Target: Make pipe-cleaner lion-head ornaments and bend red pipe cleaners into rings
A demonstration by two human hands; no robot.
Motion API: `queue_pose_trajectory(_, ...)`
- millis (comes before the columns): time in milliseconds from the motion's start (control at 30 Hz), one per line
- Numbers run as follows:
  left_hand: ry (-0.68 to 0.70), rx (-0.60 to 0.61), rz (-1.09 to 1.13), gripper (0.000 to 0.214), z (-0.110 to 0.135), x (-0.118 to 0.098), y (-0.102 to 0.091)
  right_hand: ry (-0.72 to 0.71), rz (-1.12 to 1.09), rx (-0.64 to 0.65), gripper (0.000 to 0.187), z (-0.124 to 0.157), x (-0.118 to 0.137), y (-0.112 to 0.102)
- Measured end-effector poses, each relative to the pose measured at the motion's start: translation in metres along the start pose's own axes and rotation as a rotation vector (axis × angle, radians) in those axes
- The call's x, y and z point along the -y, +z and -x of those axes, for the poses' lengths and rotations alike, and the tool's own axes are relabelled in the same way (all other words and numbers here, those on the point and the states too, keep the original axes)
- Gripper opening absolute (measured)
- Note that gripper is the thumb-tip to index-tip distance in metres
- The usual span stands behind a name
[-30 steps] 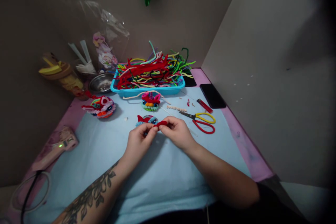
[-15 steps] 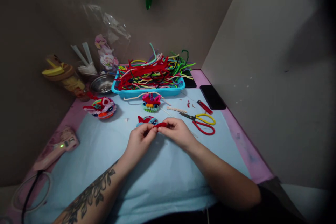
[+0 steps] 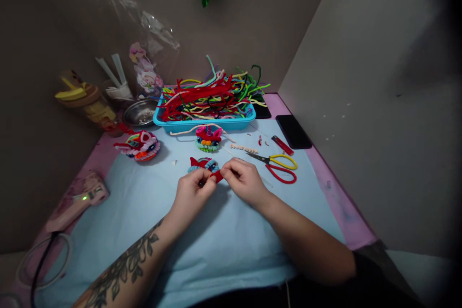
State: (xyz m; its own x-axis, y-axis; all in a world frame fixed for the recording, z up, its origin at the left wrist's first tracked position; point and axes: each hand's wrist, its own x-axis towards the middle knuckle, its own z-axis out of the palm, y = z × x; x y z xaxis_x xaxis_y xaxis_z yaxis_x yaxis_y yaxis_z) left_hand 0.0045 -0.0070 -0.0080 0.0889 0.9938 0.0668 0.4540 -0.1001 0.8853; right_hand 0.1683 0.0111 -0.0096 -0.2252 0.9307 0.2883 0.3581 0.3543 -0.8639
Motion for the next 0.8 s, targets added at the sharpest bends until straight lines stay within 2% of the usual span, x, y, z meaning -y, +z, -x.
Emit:
queue_pose_trajectory(300,0.034,0.010,-0.004,0.018,0.002,-0.004,-0.001,0.158,-0.314,0.060,0.025,-0.001,-0.006,0.007)
queue_pose_trajectory(467,0.028,-0.017,0.011,0.019,0.002,-0.003,0.001,0.000,-0.061,-0.109,0.022,0.002,-0.001,0.011)
queue_pose_trajectory(567,-0.003,-0.033,0.048,0.019,0.001,-0.003,0.002,-0.030,0.007,-0.159,0.024,0.003,0.001,0.015)
queue_pose_trajectory(700,-0.087,-0.037,0.108,0.022,-0.001,-0.002,0.002,0.016,-0.100,-0.144,0.020,0.001,-0.007,0.010)
queue_pose_trajectory(800,-0.139,-0.034,0.145,0.024,-0.002,0.000,0.002,0.122,-0.257,-0.122,0.033,-0.002,-0.014,0.003)
